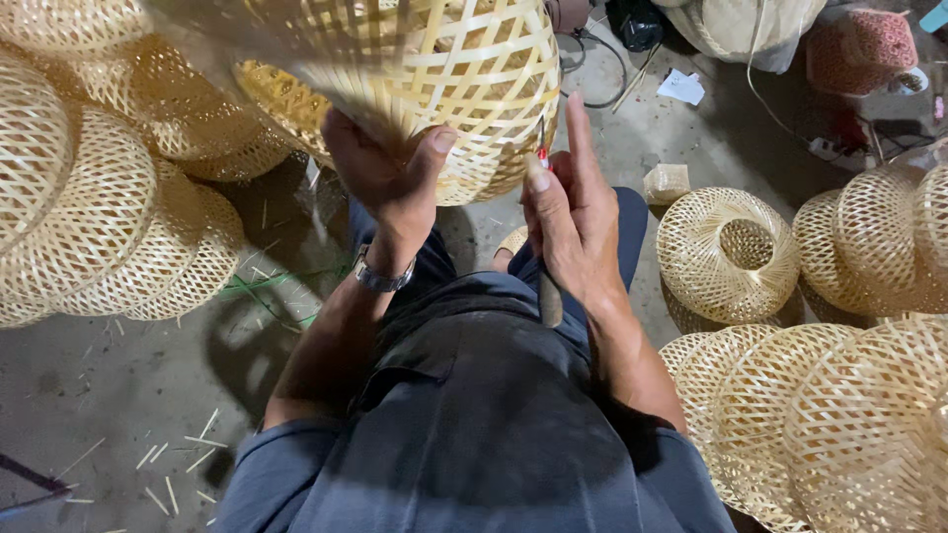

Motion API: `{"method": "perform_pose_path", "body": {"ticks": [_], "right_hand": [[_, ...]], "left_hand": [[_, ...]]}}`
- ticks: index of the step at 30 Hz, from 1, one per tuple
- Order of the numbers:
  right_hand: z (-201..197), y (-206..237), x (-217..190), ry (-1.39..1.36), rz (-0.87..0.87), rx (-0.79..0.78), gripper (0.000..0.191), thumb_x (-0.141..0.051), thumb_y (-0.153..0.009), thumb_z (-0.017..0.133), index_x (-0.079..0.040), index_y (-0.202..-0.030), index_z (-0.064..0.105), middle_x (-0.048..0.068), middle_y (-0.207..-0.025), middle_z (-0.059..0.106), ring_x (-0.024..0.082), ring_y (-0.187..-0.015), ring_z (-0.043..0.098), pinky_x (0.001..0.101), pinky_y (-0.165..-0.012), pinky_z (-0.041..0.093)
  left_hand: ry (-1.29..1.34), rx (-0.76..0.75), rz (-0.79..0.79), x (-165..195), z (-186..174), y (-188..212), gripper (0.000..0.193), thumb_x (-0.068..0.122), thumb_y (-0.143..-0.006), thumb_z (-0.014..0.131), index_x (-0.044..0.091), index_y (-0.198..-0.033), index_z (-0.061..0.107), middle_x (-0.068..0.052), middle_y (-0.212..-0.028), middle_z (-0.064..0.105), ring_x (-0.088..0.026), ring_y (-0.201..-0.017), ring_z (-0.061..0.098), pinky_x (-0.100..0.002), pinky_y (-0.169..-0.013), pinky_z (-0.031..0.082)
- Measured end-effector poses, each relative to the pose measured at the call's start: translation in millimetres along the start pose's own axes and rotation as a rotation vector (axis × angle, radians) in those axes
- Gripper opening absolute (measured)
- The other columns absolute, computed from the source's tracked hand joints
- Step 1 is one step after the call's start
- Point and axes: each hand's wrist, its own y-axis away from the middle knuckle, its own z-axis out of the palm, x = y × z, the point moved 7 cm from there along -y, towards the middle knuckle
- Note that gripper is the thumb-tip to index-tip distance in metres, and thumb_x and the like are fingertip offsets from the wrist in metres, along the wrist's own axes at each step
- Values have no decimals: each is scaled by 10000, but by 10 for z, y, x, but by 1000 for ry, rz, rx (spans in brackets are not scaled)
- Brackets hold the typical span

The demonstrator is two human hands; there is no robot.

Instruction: The person sits on the floor holding a woven bamboo lampshade and trims excess bamboo strips from its surface with a small red utility knife, rotating the lampshade to reach different areas and pressing the weave with their hands as they work.

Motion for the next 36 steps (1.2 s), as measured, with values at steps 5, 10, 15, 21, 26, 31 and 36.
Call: {"method": "perform_pose_path", "body": {"ticks": [5, 10, 15, 21, 26, 31, 36], "right_hand": [[0, -10, 0, -84, 21, 26, 621, -222, -1164, 520, -67, -1693, 233, -13, -841, 559, 32, -647, 474, 200, -535, 419], [14, -45, 6, -115, 35, 31, 600, -228, -1152, 498, -82, -1677, 246, -29, -790, 545, 25, -575, 466, 194, -498, 419], [12, -72, 132, -73, 40, 113, 523, -199, -1161, 509, -80, -1650, 368, -37, -754, 536, 35, -616, 476, 203, -546, 425], [-119, -68, 253, 538, -488, 217, 369, -134, -1213, 513, -80, -1575, 474, 26, -910, 671, 60, -685, 582, 242, -610, 514], [-759, -193, 749, 438, -153, 426, 424, -143, -1192, 456, -89, -1612, 447, 9, -758, 573, 70, -620, 518, 247, -539, 474], [-930, -153, 862, -77, 84, 395, 493, -172, -1165, 453, -91, -1646, 377, -22, -749, 507, 46, -546, 446, 219, -445, 389], [-470, -118, 536, 54, 46, 114, 535, -185, -1145, 465, -67, -1646, 317, -20, -746, 563, 51, -548, 503, 211, -458, 446]], "left_hand": [[-76, 19, 60, 21, -8, 74, 800, 168, -894, 890, -4, -1464, 355, -81, -1322, 452, -169, -1210, 456, -333, -1104, 405], [-202, 43, 109, 54, 5, 125, 885, 221, -869, 913, 9, -1516, 348, -87, -1342, 432, -193, -1259, 451, -349, -1140, 401], [-471, 13, 149, 89, 9, 220, 933, 319, -846, 974, 2, -1491, 379, -111, -1312, 438, -224, -1213, 491, -367, -1069, 463], [-314, 153, 109, -67, -40, 106, 815, 505, -871, 863, 31, -1387, 447, -105, -1231, 467, -195, -1140, 510, -332, -905, 505], [-186, 256, -95, -303, -270, -260, 775, 555, -772, 869, 11, -1182, 500, -54, -1010, 544, -187, -868, 603, -340, -744, 608], [72, 139, -77, -239, -312, -305, 738, 435, -848, 915, -7, -1276, 508, -63, -1157, 570, -167, -1075, 579, -322, -930, 550], [19, 125, -30, -218, -209, -254, 664, 334, -885, 914, -28, -1272, 513, -70, -1117, 536, -160, -1021, 542, -299, -938, 514]]}}
